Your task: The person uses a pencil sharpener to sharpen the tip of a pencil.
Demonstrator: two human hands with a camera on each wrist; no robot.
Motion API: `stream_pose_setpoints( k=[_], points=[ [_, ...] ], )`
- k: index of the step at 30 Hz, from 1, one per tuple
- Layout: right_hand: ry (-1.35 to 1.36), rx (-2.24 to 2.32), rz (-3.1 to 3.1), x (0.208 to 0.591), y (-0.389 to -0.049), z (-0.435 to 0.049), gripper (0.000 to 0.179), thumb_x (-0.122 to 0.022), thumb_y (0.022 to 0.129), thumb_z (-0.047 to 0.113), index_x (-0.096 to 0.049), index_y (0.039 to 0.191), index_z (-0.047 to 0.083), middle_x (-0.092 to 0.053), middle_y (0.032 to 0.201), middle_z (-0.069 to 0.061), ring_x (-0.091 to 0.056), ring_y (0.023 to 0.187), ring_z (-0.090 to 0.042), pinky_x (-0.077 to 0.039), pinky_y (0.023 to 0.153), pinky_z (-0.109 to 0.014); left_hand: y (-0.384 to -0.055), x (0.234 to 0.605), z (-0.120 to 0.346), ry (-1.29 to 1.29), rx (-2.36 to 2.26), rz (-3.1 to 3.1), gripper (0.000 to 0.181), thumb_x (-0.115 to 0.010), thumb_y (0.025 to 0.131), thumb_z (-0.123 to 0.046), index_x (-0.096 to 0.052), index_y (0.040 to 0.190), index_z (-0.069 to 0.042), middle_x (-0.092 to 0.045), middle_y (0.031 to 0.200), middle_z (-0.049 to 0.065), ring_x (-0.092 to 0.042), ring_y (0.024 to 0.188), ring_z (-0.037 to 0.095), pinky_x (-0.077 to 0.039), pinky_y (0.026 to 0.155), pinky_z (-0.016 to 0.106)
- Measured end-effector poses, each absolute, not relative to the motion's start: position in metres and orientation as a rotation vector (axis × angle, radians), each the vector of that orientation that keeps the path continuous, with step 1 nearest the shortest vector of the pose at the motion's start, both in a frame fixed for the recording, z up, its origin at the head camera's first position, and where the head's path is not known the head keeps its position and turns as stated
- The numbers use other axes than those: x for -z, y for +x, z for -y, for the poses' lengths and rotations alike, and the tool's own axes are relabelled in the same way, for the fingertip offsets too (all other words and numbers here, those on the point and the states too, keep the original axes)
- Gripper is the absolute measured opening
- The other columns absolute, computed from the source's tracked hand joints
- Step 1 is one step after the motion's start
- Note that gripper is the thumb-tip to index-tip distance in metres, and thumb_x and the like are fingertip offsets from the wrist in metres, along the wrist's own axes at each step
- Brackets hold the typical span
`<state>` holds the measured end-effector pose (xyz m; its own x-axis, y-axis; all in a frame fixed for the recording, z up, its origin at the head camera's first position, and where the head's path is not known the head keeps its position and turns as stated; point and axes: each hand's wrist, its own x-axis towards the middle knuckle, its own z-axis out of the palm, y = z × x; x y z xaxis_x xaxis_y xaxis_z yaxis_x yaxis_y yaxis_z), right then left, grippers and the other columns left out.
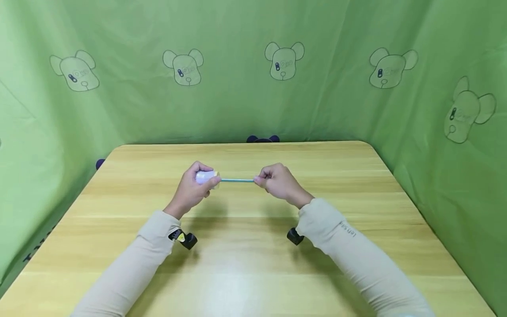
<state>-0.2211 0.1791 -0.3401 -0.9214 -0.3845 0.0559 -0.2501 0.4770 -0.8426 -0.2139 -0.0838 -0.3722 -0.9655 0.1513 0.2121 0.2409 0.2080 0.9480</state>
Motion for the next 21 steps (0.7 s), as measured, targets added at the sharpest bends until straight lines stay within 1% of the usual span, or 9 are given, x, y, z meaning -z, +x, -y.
stream_pose_setpoints(
  k=[4,6,8,10,12,13,15,18,21],
  points=[
    [-0.397,1.515,-2.318,0.334,-0.223,-0.181,0.035,-0.05,0.102,0.016,-0.061,0.071,0.003,-0.042,0.053,0.0,-0.034,0.047,-0.01,-0.029,0.047,-0.022,-0.215,0.37,0.082,-0.432,1.794,2.384,0.037,-0.077,0.083,-0.023,-0.056,0.107,-0.003,-0.058,0.099,0.017,-0.057,0.081,0.026,-0.052,0.059,0.031],
    [-0.363,1.525,-2.258,0.335,-0.224,-0.182,0.035,-0.048,0.103,0.018,-0.064,0.077,0.002,-0.043,0.055,-0.001,-0.03,0.045,-0.01,-0.027,0.046,-0.023,-0.215,0.368,0.082,-0.44,1.76,2.384,0.037,-0.078,0.083,-0.022,-0.057,0.106,-0.002,-0.059,0.1,0.016,-0.056,0.083,0.027,-0.052,0.061,0.032],
    [-0.384,1.525,-2.258,0.337,-0.224,-0.182,0.028,-0.051,0.102,0.017,-0.065,0.086,-0.001,-0.046,0.061,-0.002,-0.034,0.049,-0.011,-0.031,0.049,-0.023,-0.215,0.366,0.082,-0.43,1.759,2.388,0.037,-0.078,0.082,-0.022,-0.057,0.106,-0.003,-0.059,0.1,0.016,-0.057,0.084,0.027,-0.053,0.061,0.033],
    [-0.458,1.513,-2.345,0.341,-0.224,-0.181,0.02,-0.056,0.099,0.015,-0.065,0.095,-0.003,-0.051,0.068,-0.005,-0.041,0.055,-0.014,-0.038,0.054,-0.025,-0.215,0.363,0.083,-0.404,1.788,2.39,0.037,-0.078,0.083,-0.022,-0.057,0.106,-0.003,-0.058,0.102,0.017,-0.057,0.085,0.027,-0.053,0.061,0.032],
    [-0.572,1.489,-2.493,0.346,-0.223,-0.179,0.015,-0.063,0.095,0.012,-0.065,0.099,-0.002,-0.057,0.077,-0.007,-0.048,0.063,-0.017,-0.044,0.059,-0.027,-0.214,0.362,0.084,-0.375,1.827,2.389,0.037,-0.078,0.083,-0.022,-0.057,0.107,-0.004,-0.058,0.102,0.017,-0.057,0.085,0.027,-0.052,0.06,0.032],
    [-0.654,1.475,-2.582,0.348,-0.223,-0.179,0.013,-0.066,0.093,0.01,-0.066,0.101,0.0,-0.059,0.08,-0.006,-0.051,0.066,-0.017,-0.045,0.058,-0.027,-0.214,0.361,0.084,-0.362,1.854,2.388,0.037,-0.078,0.083,-0.022,-0.056,0.107,-0.004,-0.057,0.102,0.018,-0.057,0.085,0.027,-0.052,0.059,0.031],
    [-0.905,1.407,-2.802,0.353,-0.223,-0.178,0.009,-0.072,0.087,0.006,-0.069,0.095,0.002,-0.065,0.083,-0.004,-0.057,0.071,-0.017,-0.049,0.061,-0.029,-0.214,0.361,0.085,-0.337,1.923,2.379,0.037,-0.077,0.084,-0.022,-0.055,0.108,-0.004,-0.057,0.102,0.018,-0.057,0.082,0.026,-0.05,0.057,0.029],
    [-1.456,1.236,-3.064,0.36,-0.225,-0.179,0.008,-0.077,0.081,0.005,-0.072,0.088,0.004,-0.068,0.078,-0.003,-0.061,0.067,-0.016,-0.051,0.059,-0.032,-0.213,0.361,0.086,-0.313,2.025,2.357,0.037,-0.075,0.086,-0.021,-0.054,0.109,-0.003,-0.057,0.099,0.018,-0.057,0.076,0.025,-0.047,0.053,0.026],
    [-2.044,1.008,-3.17,0.364,-0.23,-0.179,0.008,-0.075,0.085,0.009,-0.073,0.085,0.002,-0.068,0.074,-0.005,-0.062,0.062,-0.018,-0.05,0.056,-0.035,-0.213,0.36,0.087,-0.309,2.091,2.347,0.034,-0.073,0.088,-0.02,-0.053,0.109,-0.003,-0.059,0.093,0.016,-0.056,0.071,0.024,-0.044,0.05,0.024]
  ],
)
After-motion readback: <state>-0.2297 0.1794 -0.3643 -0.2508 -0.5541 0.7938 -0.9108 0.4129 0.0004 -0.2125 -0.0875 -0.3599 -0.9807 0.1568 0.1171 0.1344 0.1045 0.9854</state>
